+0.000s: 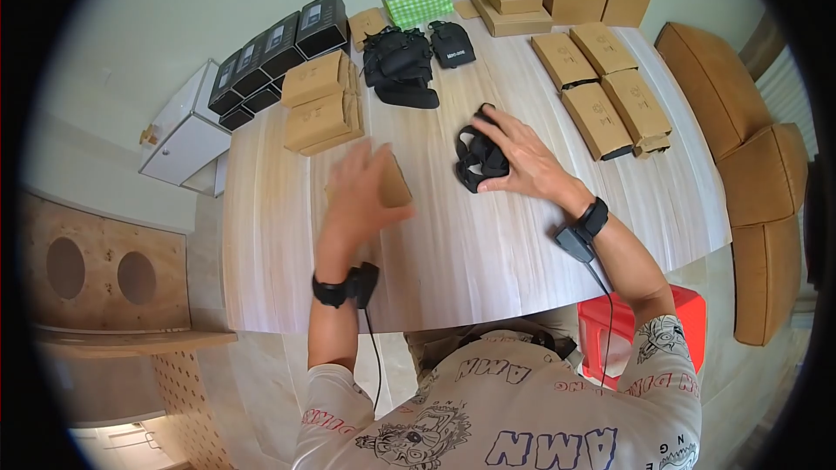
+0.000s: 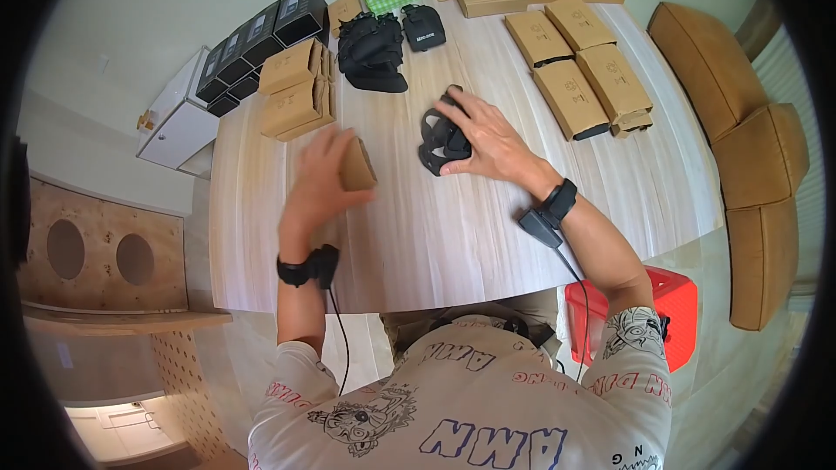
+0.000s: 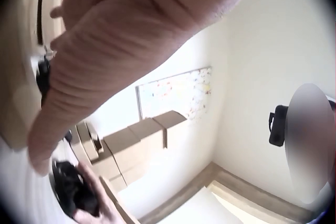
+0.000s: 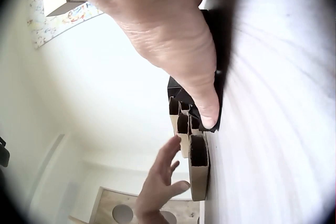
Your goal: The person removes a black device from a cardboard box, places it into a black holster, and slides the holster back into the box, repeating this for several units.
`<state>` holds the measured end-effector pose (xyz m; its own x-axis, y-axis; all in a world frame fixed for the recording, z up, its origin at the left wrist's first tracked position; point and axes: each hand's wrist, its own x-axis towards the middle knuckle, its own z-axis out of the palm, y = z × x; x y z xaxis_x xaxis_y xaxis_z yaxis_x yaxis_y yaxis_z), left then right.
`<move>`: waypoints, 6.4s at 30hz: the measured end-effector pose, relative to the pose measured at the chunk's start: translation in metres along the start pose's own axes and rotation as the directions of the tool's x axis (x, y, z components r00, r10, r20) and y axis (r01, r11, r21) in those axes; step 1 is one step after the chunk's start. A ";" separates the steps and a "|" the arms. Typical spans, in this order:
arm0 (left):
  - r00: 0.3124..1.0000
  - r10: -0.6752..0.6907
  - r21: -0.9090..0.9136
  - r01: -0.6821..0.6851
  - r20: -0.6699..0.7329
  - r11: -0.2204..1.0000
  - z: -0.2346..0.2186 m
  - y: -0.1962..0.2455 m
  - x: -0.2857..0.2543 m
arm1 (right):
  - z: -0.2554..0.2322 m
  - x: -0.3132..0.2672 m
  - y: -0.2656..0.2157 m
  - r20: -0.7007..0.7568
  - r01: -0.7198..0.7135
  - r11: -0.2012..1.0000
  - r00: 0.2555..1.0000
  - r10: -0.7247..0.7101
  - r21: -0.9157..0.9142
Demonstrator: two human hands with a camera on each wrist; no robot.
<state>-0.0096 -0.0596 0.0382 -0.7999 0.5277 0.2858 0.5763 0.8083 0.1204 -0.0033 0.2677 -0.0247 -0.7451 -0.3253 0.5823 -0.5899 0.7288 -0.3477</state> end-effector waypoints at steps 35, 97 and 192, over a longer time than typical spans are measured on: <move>0.979 0.192 -0.358 -0.155 0.068 0.921 0.048 0.084 0.036 | -0.050 0.005 0.036 0.323 -0.573 0.767 0.812 0.486 0.287; 0.974 0.201 -0.339 -0.225 -0.104 0.913 0.093 0.089 0.044 | -0.001 -0.014 0.014 0.296 0.043 0.994 0.955 -0.013 -0.097; 0.991 0.132 -0.431 -0.122 -0.005 0.894 0.064 0.013 0.023 | -0.024 0.001 -0.021 0.298 -0.287 0.893 0.936 0.185 0.347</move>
<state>-0.0311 -0.0209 -0.0143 -0.7158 0.6288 0.3038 0.6846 0.5459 0.4830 0.0160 0.2660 0.0006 -0.8996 -0.3496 0.2616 -0.4210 0.5353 -0.7323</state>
